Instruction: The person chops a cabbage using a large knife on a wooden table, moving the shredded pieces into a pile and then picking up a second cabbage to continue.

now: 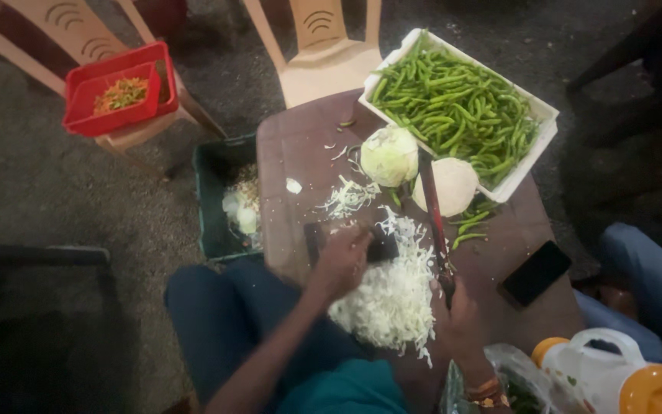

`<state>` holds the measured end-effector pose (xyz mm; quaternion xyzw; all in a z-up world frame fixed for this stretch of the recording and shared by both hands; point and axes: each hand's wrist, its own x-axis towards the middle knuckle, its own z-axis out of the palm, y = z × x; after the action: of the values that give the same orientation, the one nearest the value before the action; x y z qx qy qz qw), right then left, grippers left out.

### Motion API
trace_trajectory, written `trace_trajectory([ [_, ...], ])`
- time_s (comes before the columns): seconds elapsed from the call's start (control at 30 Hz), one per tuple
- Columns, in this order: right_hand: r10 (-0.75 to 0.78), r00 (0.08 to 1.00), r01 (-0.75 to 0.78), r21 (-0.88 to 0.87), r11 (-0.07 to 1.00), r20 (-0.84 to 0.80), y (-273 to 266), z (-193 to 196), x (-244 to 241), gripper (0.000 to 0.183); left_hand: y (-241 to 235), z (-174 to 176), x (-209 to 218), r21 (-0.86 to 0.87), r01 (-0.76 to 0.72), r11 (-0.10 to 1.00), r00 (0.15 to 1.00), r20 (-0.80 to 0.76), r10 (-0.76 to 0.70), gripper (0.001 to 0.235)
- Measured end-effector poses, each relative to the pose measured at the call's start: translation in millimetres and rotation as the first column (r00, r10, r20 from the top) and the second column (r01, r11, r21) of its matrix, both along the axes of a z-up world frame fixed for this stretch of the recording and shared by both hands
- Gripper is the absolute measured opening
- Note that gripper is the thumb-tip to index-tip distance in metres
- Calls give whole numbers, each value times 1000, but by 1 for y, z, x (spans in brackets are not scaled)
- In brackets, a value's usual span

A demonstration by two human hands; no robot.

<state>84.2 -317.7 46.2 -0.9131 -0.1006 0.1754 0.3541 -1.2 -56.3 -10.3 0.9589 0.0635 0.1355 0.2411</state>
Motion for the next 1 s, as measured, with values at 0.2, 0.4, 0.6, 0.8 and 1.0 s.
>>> trace_trajectory([
  [0.2, 470, 450, -387, -308, 869, 760, -13, -28, 15, 42, 5, 11, 22, 35, -144, 989, 963, -226, 148, 89],
  [0.4, 31, 984, -21, 56, 998, -175, 17, 28, 30, 41, -13, -7, 60, -126, -37, 991, 980, -197, 12, 91],
  [0.6, 100, 992, -78, 255, 964, -75, 17, 42, 44, 40, -39, -33, 55, -39, 124, 992, 992, -14, -124, 89],
  [0.8, 6, 998, -12, 100, 995, 62, 26, 44, 34, 44, -70, -15, 28, -66, 258, 964, 957, -118, -264, 79],
  [1.0, -11, 995, 12, 11, 1000, -100, 32, 31, 33, 48, -75, -16, 10, 10, 413, 911, 905, -120, -409, 73],
])
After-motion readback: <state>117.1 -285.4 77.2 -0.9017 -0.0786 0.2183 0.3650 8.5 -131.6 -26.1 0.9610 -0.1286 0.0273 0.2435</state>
